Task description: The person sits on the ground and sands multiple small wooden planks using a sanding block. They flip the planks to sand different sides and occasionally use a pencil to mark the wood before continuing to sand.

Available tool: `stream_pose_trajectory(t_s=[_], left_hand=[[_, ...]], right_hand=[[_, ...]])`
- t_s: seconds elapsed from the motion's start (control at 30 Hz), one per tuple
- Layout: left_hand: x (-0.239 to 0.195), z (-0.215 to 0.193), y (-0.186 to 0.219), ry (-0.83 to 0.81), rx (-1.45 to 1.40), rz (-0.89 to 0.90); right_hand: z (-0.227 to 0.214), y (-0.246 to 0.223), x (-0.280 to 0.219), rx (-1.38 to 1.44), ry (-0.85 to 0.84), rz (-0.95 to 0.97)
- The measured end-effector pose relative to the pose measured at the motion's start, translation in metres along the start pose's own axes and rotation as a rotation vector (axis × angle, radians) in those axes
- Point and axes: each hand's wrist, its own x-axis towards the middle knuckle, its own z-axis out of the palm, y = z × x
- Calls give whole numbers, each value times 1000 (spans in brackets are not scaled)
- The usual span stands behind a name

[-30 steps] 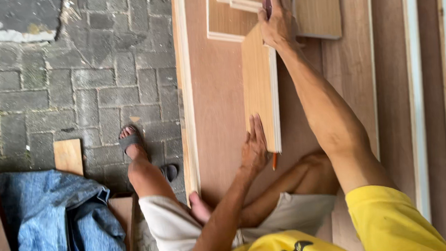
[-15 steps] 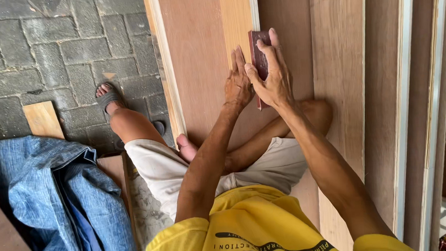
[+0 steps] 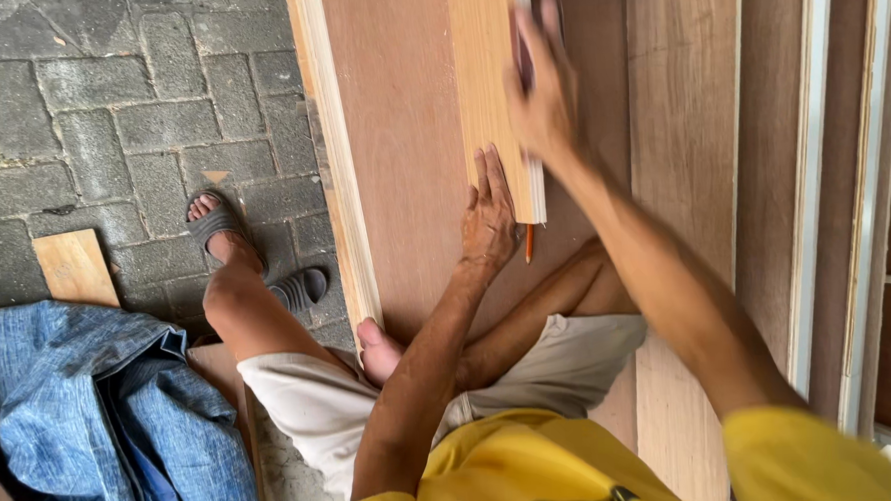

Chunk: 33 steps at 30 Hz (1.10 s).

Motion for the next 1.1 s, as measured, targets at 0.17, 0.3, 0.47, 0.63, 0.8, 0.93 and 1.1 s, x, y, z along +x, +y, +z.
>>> stream_pose_trajectory(t_s=[0.17, 0.3, 0.47, 0.63, 0.8, 0.93, 1.1], left_hand=[[8, 15, -14, 60, 47, 38], [0, -3, -5, 1, -114, 31], [-1, 9, -3, 44, 8, 70], [1, 3, -4, 89, 354, 145], [4, -10, 3, -56, -14, -62], [3, 1, 1, -1, 2, -27], [1, 14, -6, 83, -21, 64]], right_hand=[[25, 27, 54, -258, 173, -56], [-9, -29, -63, -40, -65, 30], [-42, -75, -98, -180, -113, 86], [12, 9, 66, 2, 44, -59], [26, 30, 61, -342, 73, 51], [-19, -42, -72, -37, -5, -14], [-33, -73, -75, -208, -34, 111]])
